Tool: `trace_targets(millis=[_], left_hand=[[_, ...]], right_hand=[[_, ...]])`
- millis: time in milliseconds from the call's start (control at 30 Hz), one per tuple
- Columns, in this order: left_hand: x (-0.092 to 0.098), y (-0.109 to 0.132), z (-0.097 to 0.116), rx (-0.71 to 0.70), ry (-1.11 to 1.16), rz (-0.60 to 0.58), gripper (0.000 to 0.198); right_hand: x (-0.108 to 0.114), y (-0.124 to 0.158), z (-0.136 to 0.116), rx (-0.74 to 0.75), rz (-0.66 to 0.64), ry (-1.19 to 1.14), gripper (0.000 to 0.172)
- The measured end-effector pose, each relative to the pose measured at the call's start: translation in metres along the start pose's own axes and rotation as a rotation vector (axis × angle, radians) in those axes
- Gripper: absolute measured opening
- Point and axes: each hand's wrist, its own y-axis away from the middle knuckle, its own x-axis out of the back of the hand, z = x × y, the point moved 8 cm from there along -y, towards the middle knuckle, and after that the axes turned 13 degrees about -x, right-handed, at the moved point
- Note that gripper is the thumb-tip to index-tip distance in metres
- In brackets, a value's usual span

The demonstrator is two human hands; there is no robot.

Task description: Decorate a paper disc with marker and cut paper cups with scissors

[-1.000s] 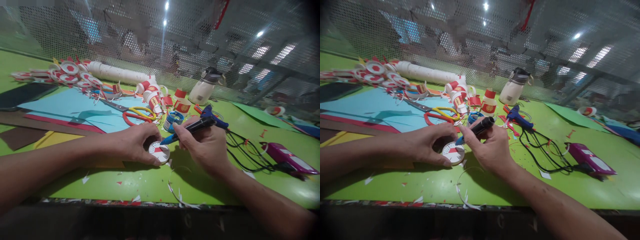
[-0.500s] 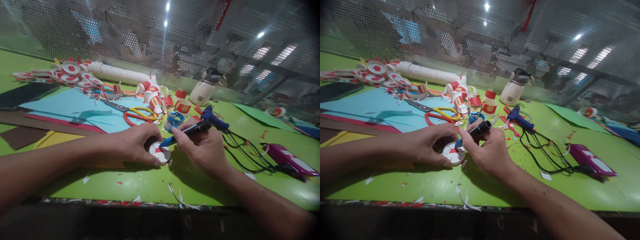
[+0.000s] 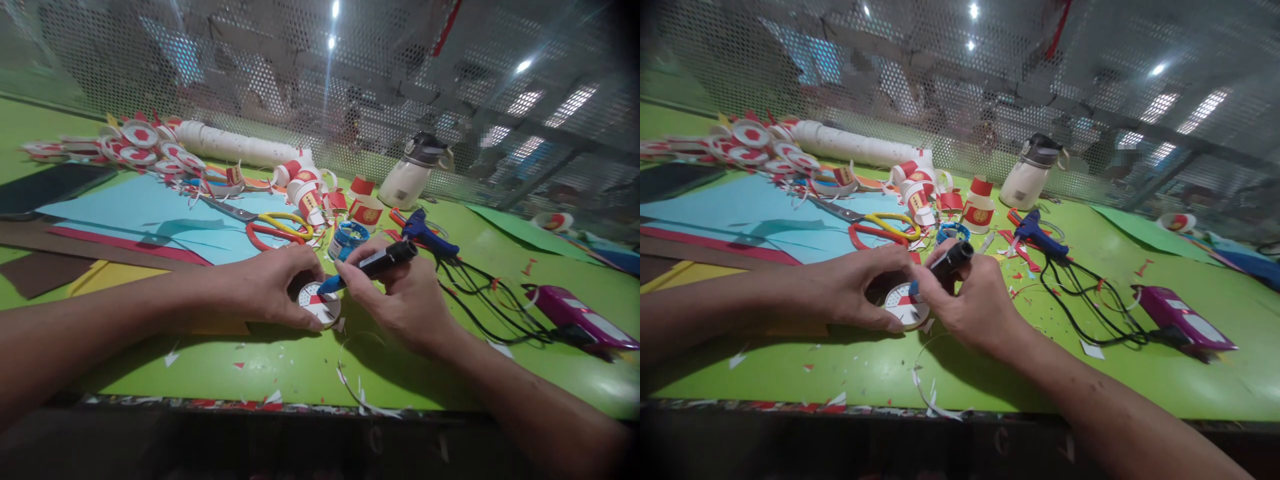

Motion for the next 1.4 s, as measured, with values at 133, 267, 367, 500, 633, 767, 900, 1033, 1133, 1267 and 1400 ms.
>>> trace_targets(millis=[133,267,367,500,633,767,900,1033,1133,1267,1400], left_hand=[[-0.001,0.000,0.000,-0.006,0.024,-0.004,0.038],[0.000,0.000,0.000,0.022,-0.006,-0.004,0.038],[0.001,0.000,0.001,0.003,0.008,0.007,0.038],[-0.001,-0.001,-0.001,-0.035,0.026,0.012,0.040],[-0.002,-0.001,-0.003,-0.047,0.024,0.011,0.039],[0.000,0.000,0.000,-0.026,0.013,0.005,0.038],[0.000,0.000,0.001,0.008,0.036,-0.011,0.039],[0.000,-0.001,0.000,-0.014,0.005,-0.004,0.040],[-0.001,-0.001,-0.001,-0.019,-0.006,-0.008,0.039],[0.000,0.000,0.001,-0.018,0.011,-0.003,0.040],[-0.001,0.001,0.001,0.018,0.010,-0.026,0.039]], right_hand=[[-0.005,0.001,-0.007,0.016,-0.086,0.023,0.010],[-0.003,-0.001,0.001,-0.021,-0.048,0.005,0.012],[0.000,-0.002,0.006,-0.025,0.019,-0.040,0.018],[-0.002,-0.001,0.004,0.002,0.023,-0.032,0.027],[-0.003,0.001,0.003,0.011,0.001,-0.035,0.025],[0.008,0.002,0.004,-0.032,0.092,-0.121,0.019],[0.025,0.004,0.003,-0.072,0.241,-0.179,0.019],[0.017,0.002,0.004,-0.061,0.156,-0.146,0.016],[0.007,0.002,0.006,-0.044,0.071,-0.151,0.012],[0.003,0.004,0.006,-0.023,0.031,-0.130,0.011],[0.002,0.003,0.007,-0.019,0.029,-0.071,0.010]])
